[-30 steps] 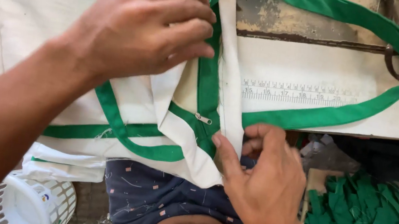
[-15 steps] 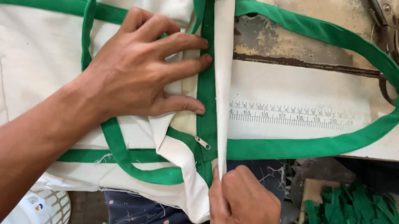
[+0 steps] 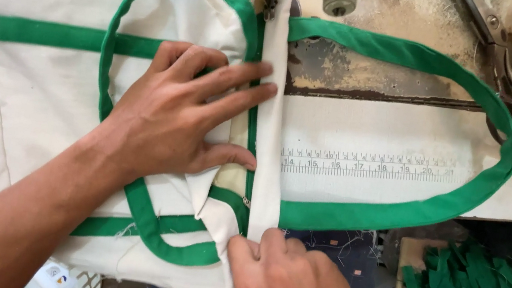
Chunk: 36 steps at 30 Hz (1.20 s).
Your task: Sewing a zipper onto a canvas tote bag using an industrial sewing machine.
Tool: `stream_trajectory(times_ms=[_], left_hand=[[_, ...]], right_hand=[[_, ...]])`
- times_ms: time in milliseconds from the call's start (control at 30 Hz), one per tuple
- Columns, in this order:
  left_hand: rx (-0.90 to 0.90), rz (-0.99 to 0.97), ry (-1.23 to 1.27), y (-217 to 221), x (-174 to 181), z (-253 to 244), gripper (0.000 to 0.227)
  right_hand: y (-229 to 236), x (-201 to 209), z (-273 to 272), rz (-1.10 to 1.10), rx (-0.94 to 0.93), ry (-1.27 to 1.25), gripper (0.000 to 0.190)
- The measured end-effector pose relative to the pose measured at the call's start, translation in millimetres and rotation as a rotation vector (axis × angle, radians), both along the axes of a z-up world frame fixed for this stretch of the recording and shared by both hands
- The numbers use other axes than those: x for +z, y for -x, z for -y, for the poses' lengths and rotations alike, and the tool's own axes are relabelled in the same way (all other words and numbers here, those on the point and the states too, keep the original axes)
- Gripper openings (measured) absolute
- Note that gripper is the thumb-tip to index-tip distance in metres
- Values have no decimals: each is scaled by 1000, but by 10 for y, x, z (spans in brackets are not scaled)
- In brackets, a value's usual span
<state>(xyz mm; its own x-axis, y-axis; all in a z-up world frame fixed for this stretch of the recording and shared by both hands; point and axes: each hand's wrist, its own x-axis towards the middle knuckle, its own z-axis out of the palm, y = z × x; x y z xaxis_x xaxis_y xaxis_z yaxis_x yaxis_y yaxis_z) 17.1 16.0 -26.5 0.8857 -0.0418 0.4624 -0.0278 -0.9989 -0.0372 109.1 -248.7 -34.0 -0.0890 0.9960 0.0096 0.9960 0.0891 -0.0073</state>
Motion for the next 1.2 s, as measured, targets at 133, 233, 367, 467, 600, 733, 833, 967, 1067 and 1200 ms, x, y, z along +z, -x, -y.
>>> stream_trajectory(times_ms=[133,233,367,467,600,733,833,967,1067,1200], left_hand=[[1,-40,28,-3,63,36,77],[14,-79,17,-33,122,47,68],[26,-47,-20,-63,74,50,53],[81,-64,-76,-59,71,94,57],[112,-54,-59,-39,98,116,56],[128,-63,-57,-29,99,141,58],[135,-57,-40,-38,79,115,58],[115,-10,24,-44,44,134,54],[106,-25,-6,-53,50,112,56],[90,23,14,-49,42,93,53]], right_hand=[[-70,-141,28,-114,-18,130,12],[-459,34,41,-318,-11,346,23],[-1138,471,-330,-323,-508,-140,28],[-1769,168,-1082,-212,-82,-396,24],[-2370,-148,-1412,146,136,-389,58],[-2450,-33,-1593,394,212,-444,8],[-2021,329,-1533,411,43,-256,21],[-1762,263,-1346,-129,-94,-283,40],[-1582,95,-1318,-274,135,-334,67],[-1499,-87,-1267,-259,98,-271,66]])
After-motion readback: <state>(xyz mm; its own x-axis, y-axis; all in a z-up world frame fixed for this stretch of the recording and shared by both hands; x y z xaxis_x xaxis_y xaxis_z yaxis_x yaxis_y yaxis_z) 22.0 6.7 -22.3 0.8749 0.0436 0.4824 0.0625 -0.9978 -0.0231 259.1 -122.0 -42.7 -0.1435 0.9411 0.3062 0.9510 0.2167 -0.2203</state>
